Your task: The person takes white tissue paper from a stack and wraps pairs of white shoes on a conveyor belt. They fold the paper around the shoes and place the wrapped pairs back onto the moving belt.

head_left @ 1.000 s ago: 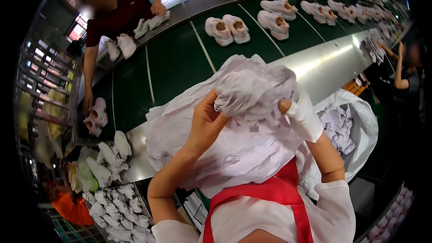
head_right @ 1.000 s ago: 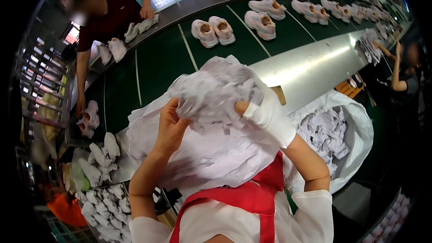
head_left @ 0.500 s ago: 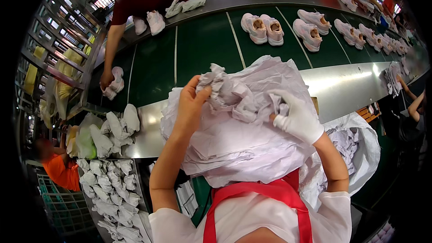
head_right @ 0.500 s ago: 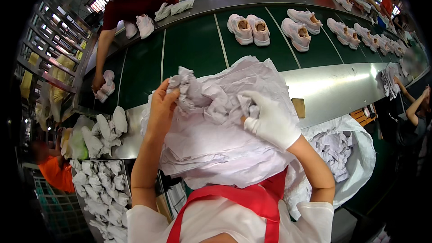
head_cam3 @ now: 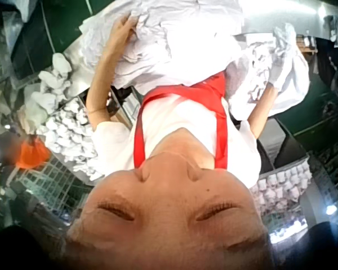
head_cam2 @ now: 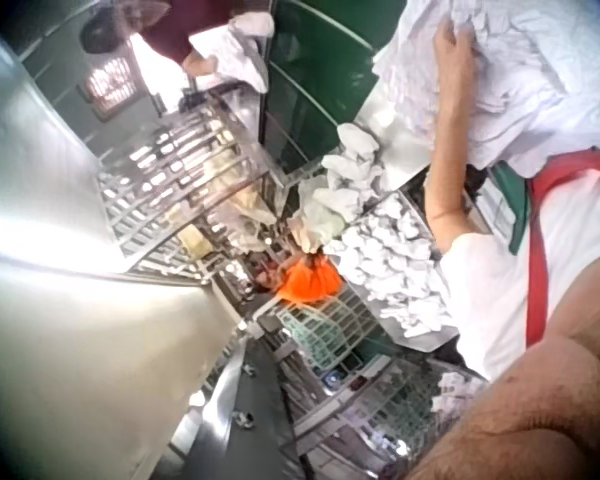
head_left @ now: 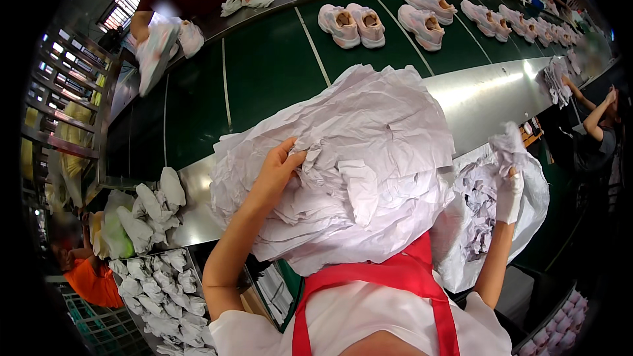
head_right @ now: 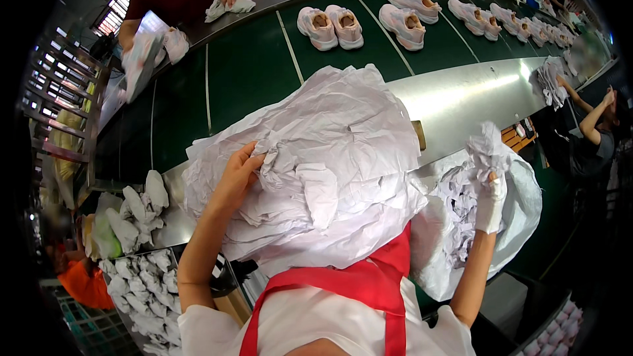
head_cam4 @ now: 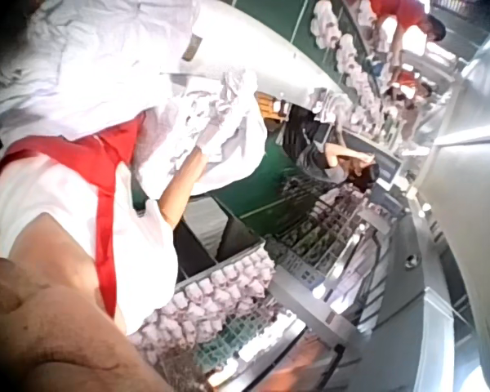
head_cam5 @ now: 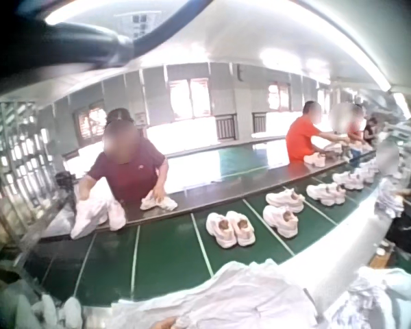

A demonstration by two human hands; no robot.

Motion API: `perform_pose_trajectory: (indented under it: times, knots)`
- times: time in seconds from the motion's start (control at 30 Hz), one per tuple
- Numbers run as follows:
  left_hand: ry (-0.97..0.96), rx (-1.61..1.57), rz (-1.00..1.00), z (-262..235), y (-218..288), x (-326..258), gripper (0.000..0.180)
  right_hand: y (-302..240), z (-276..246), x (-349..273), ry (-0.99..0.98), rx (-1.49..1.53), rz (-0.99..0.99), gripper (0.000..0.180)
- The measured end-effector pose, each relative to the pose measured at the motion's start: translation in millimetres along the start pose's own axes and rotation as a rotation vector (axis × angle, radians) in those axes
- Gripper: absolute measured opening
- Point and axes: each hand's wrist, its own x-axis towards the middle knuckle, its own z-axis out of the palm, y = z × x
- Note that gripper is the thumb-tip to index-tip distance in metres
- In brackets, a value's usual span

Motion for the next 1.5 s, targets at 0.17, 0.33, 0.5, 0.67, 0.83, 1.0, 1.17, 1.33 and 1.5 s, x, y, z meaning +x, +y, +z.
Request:
perform_pose_trajectory:
  times: [0.17,0.33,0.5,0.67,0.83,1.0,1.17,1.33,1.5]
  knots:
    - [-0.005,0.071,0.046,9.0,13.6,-5.8,0.027,33.2,-42.1,-30.0,0.269,-1.259,-0.091,0.038]
    - [-0.124,0.024,0.191,17.2,17.4,-10.8,0.027,-69.3,140.4,-38.5,0.017,-0.6,-0.242,0.045]
    - [-0.144,-0.127,0.303,31.7,27.7,-26.7,0.02,-92.6,290.8,-51.8,-0.859,-0.855,-0.395,0.065]
    - [0.127,-0.101,0.453,5.4,18.5,-30.6,0.025,-82.1,297.2,-39.3,-0.872,-0.737,0.008,0.042]
    - [0.249,-0.359,0.478,-17.4,-1.5,-28.9,0.029,-57.1,263.8,-17.0,-0.869,-0.529,0.255,0.036]
    - [0.387,-0.145,0.462,-11.1,1.2,-34.0,0.028,-69.9,264.1,-6.3,-0.58,-0.705,-0.364,0.067]
    - [0.32,-0.084,0.555,3.1,2.7,-41.8,0.03,-105.2,322.9,-65.1,-0.668,-0.831,-0.786,0.062]
    - [0.485,0.1,0.645,1.3,4.3,-63.1,0.027,-72.4,311.3,-38.4,-0.665,-0.961,-0.505,0.022]
    - [0.469,0.106,0.507,-11.2,2.0,-70.3,0.031,-83.4,304.6,-29.7,-0.612,-0.86,-0.419,0.009]
